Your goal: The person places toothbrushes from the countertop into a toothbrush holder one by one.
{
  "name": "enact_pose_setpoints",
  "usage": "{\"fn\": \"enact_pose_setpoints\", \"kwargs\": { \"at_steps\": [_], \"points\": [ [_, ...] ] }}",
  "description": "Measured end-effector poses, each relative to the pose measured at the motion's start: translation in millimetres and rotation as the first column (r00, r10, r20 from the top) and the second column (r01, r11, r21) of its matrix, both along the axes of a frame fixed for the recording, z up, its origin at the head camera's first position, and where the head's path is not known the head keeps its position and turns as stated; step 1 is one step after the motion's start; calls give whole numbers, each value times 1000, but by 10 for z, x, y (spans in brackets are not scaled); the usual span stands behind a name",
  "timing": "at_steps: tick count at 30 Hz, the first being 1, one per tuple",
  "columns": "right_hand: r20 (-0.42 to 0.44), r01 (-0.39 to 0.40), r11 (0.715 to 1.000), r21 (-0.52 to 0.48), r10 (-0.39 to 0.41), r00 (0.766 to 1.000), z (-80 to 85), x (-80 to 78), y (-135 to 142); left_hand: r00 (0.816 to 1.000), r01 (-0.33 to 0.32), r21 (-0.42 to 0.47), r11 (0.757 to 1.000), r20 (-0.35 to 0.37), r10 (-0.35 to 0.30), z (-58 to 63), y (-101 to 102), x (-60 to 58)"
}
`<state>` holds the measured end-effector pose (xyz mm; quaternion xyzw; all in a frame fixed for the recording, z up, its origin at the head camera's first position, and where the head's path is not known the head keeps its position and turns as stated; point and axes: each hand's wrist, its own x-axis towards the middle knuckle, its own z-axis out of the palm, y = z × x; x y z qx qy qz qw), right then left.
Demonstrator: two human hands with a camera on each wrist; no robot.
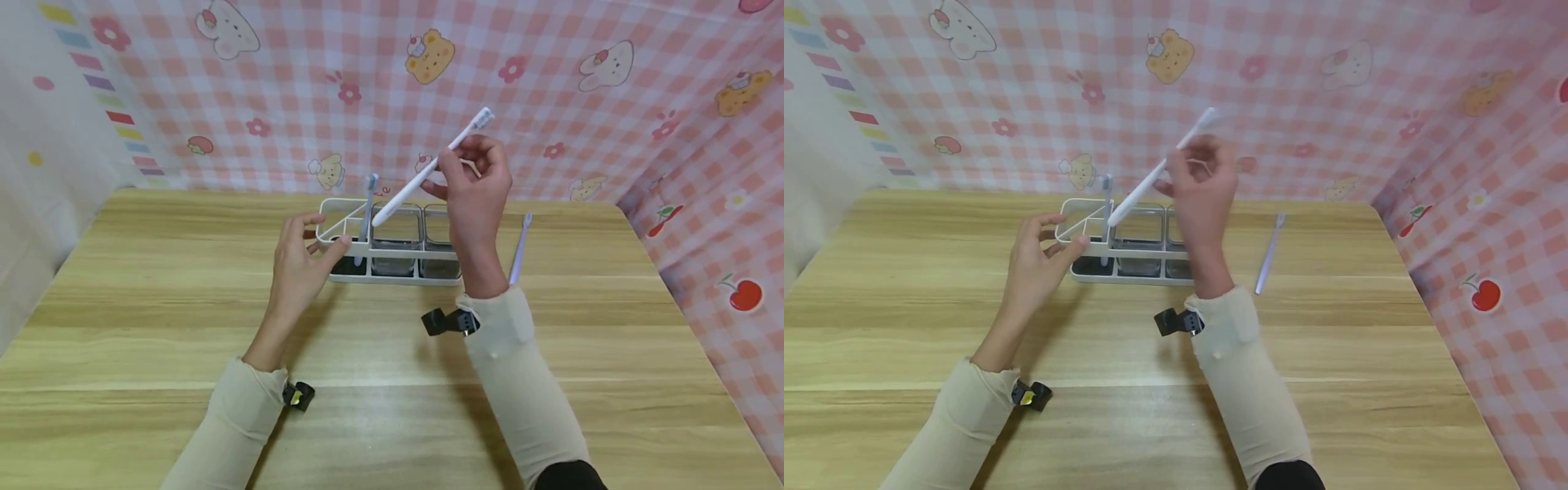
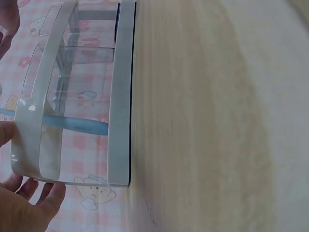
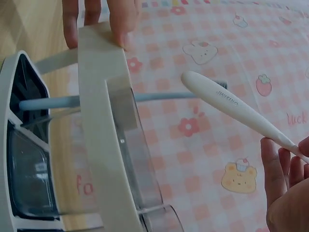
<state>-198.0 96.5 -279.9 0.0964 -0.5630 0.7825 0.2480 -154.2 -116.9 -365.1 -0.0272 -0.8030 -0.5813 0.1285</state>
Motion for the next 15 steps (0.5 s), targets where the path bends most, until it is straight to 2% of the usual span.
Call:
{"fn": "enact_pose_setpoints", "kwargs": {
  "at_steps": [7,15],
  "points": [
    [-26,-17,999,49,18,999,-66,23,-131,1000,3,-1,1000,-9,-3,1,-3,1],
    [19,-15,997,75,13,1000,-180,65,-297,1000,2,3,1000,-9,-2,3,-3,2]
  ]
}}
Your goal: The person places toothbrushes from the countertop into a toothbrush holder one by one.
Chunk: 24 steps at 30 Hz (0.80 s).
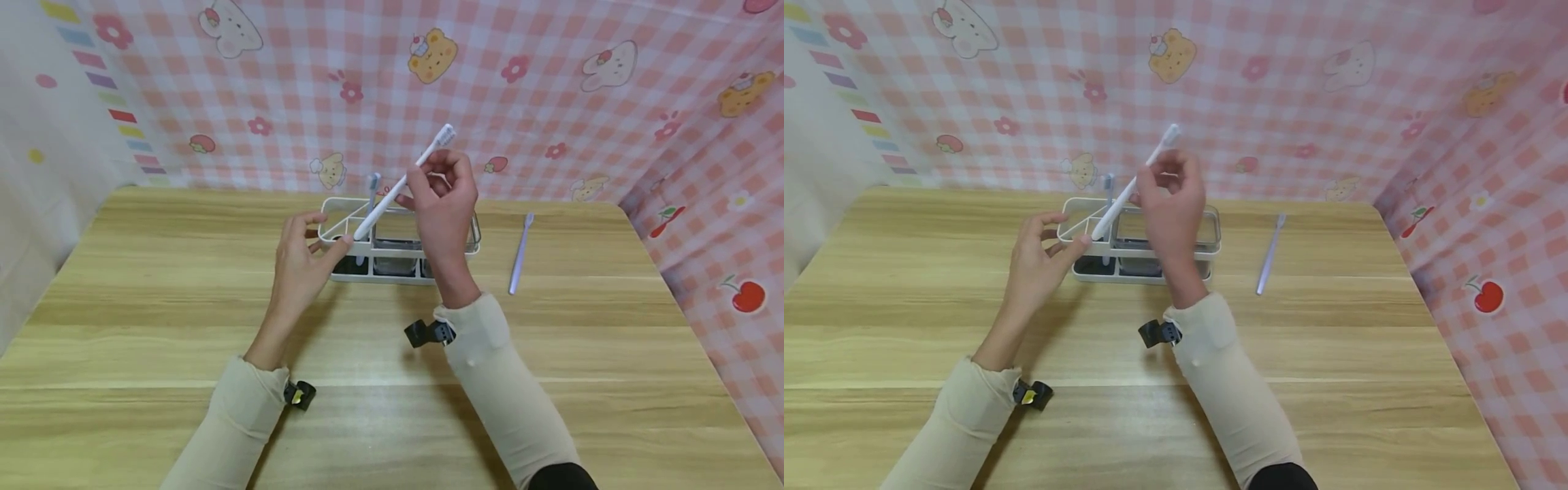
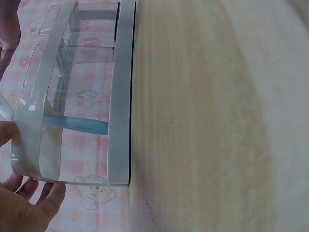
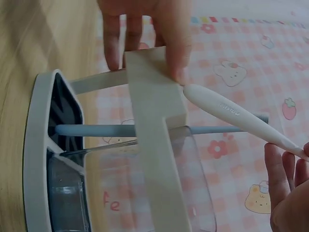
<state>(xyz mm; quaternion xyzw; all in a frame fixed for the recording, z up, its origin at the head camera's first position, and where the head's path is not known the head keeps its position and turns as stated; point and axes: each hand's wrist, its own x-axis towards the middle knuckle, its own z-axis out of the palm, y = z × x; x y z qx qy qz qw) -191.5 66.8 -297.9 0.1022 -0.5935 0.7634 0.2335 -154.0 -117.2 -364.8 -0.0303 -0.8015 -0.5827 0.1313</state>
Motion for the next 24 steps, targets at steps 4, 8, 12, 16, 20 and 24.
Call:
{"fn": "enact_pose_setpoints", "kwargs": {
  "at_steps": [4,8,12,16,20,24],
  "points": [
    [-14,13,1000,13,-13,1000,-30,-2,-26,1000,-2,-6,1000,-8,2,3,3,-6],
    [-20,13,999,37,-13,1000,-62,-8,-45,1000,-3,-10,1000,-11,3,6,0,-12],
    [-30,17,997,81,-14,999,-112,-6,-83,1000,-3,-8,1000,-15,3,5,-3,-11],
    [-29,19,994,108,-16,999,-148,4,-131,1000,-7,-8,1000,-16,7,0,-6,-6],
    [-29,14,990,143,-10,1000,-185,14,-169,1000,-9,-7,1000,-16,9,-2,-6,-2],
    [-36,6,982,187,1,999,-231,28,-187,1000,-7,-5,1000,-15,7,-3,-6,-5]
  ]
}}
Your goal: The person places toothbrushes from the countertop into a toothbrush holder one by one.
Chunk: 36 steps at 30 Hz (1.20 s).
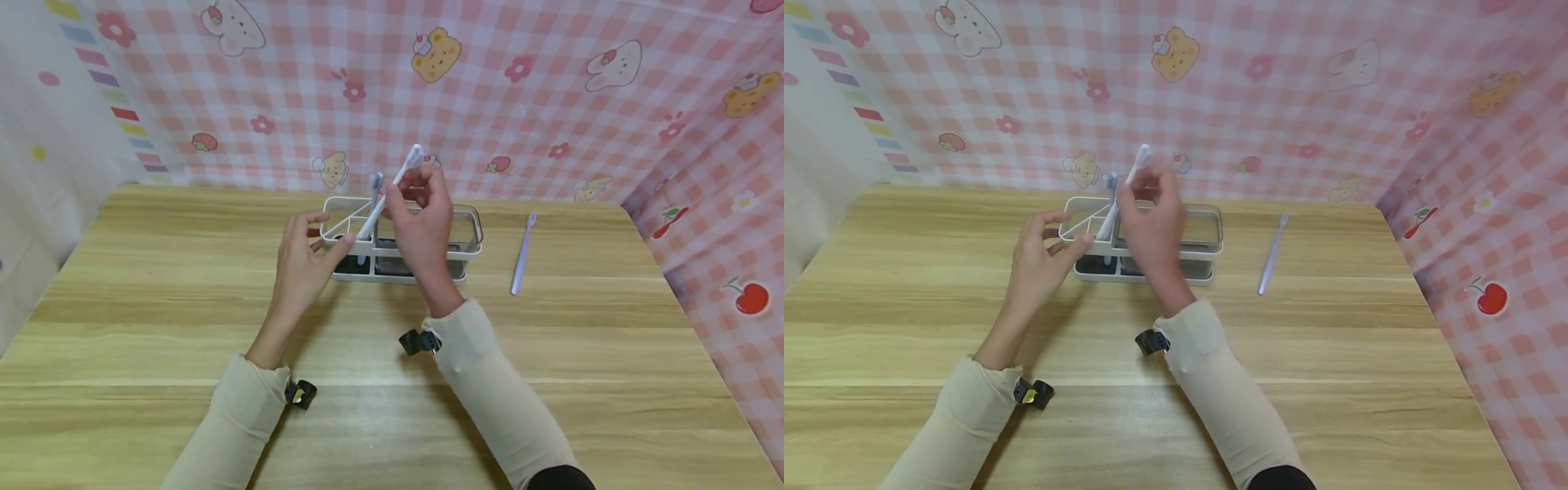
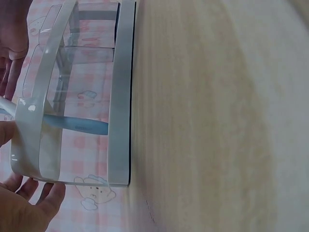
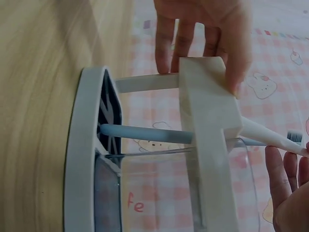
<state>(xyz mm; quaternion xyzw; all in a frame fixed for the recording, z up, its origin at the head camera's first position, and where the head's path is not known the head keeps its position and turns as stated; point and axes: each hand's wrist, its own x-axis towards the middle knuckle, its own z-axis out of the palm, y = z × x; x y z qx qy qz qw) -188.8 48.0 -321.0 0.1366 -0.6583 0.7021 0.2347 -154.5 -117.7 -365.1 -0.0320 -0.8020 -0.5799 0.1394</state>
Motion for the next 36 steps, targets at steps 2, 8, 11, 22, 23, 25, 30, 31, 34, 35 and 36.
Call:
{"fn": "enact_pose_setpoints", "kwargs": {
  "at_steps": [2,8,11,22,23,25,30,31,34,35,36],
  "points": [
    [-3,-3,1000,20,3,1000,-24,6,-9,1000,-1,-3,1000,3,1,-4,-1,-3],
    [-9,9,998,69,-8,1000,-83,22,-32,1000,-7,-11,1000,1,7,-4,-3,-6],
    [-21,20,994,110,-18,1000,-105,22,-43,1000,-8,-13,1000,1,8,-1,-7,-4],
    [-10,26,980,199,-24,1000,-158,35,-71,1000,-5,-15,1000,2,5,2,0,3],
    [-3,18,979,204,-18,1000,-159,39,-72,1000,-8,-15,1000,1,8,-1,0,2],
    [4,9,976,219,-10,1000,-161,41,-70,1000,-11,-12,1000,-4,11,-1,4,-1],
    [0,-6,964,265,6,1000,-160,38,-52,1000,-15,-11,1000,-17,15,-1,13,-16],
    [0,-8,960,279,9,1000,-162,34,-47,1000,-16,-12,1000,-20,15,-3,12,-18],
    [10,-18,946,323,16,1000,-165,25,-37,1000,-17,-15,1000,-21,17,-4,9,-17],
    [14,-19,940,340,15,1000,-168,21,-35,1000,-17,-15,1000,-21,17,-5,8,-16],
    [19,-18,935,355,12,1000,-169,18,-33,1000,-18,-16,1000,-21,17,-7,7,-14]
  ]
}}
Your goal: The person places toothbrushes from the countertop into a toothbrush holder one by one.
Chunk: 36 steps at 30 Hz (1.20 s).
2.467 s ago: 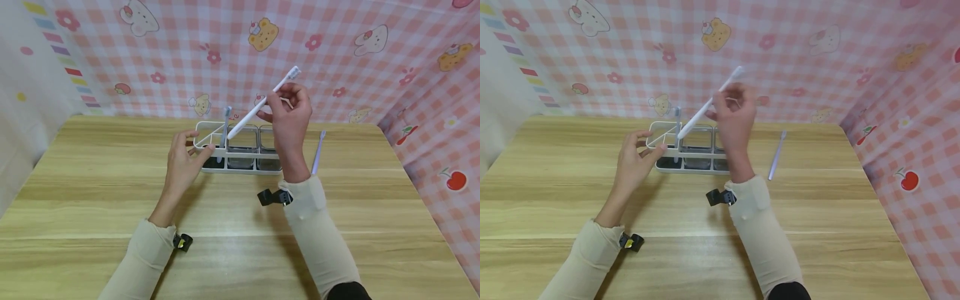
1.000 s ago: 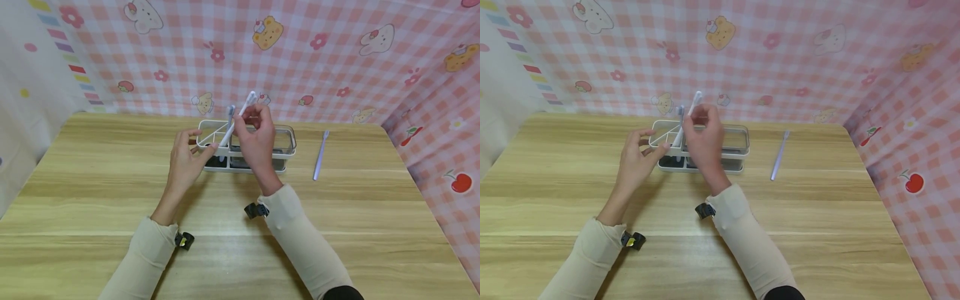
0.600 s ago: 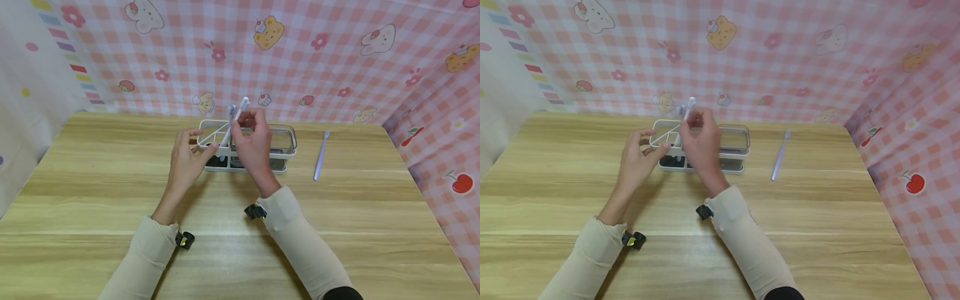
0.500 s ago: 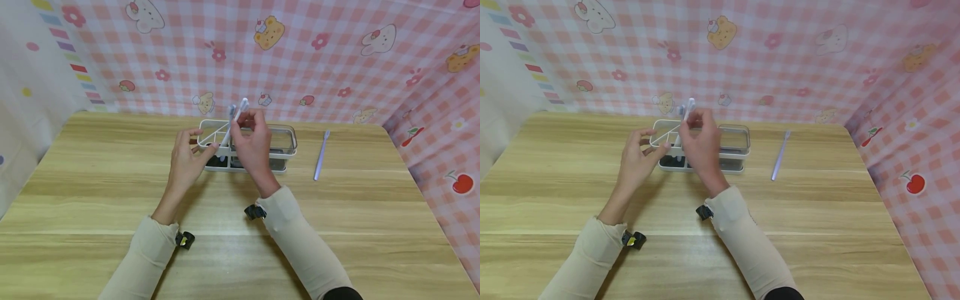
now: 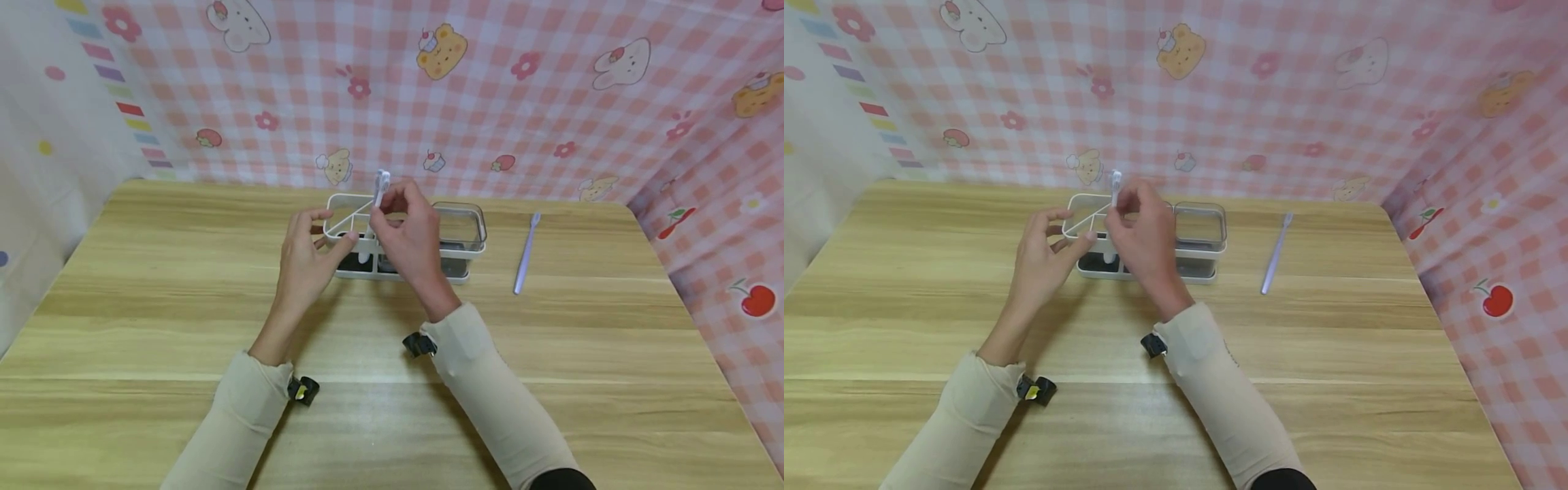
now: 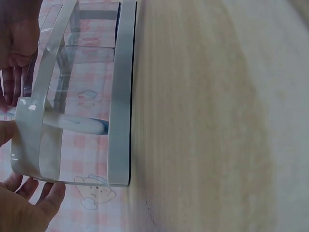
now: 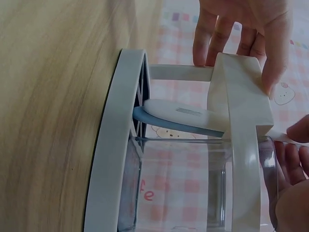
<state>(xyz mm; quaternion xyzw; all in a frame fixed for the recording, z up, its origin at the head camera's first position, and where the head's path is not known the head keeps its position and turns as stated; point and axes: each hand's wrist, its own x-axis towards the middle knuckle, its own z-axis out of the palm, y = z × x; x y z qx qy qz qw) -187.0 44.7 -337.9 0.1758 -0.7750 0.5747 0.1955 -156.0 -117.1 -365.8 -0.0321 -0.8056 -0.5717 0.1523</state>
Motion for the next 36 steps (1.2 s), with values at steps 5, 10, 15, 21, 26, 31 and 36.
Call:
{"fn": "enact_pose_setpoints", "kwargs": {
  "at_steps": [5,10,15,21,26,31,36],
  "points": [
    [-4,12,998,65,-12,1000,-9,-7,11,1000,2,0,1000,4,-2,-5,3,1],
    [-45,23,993,119,-18,999,-7,1,11,1000,4,-4,1000,4,-4,12,10,1],
    [-21,17,995,94,-15,1000,20,8,20,1000,1,-7,1000,-5,-1,10,10,-9],
    [29,-8,999,40,7,1000,45,20,34,1000,1,-6,1000,1,-1,2,5,-7],
    [46,-34,999,-12,35,998,58,35,47,1000,0,0,1000,7,0,3,5,-3],
    [37,-23,1000,-9,23,999,80,55,104,1000,5,1,1000,21,-5,-3,2,-2],
    [-39,18,991,136,-13,999,116,80,238,1000,5,5,1000,26,-5,-14,6,-7]
  ]
}}
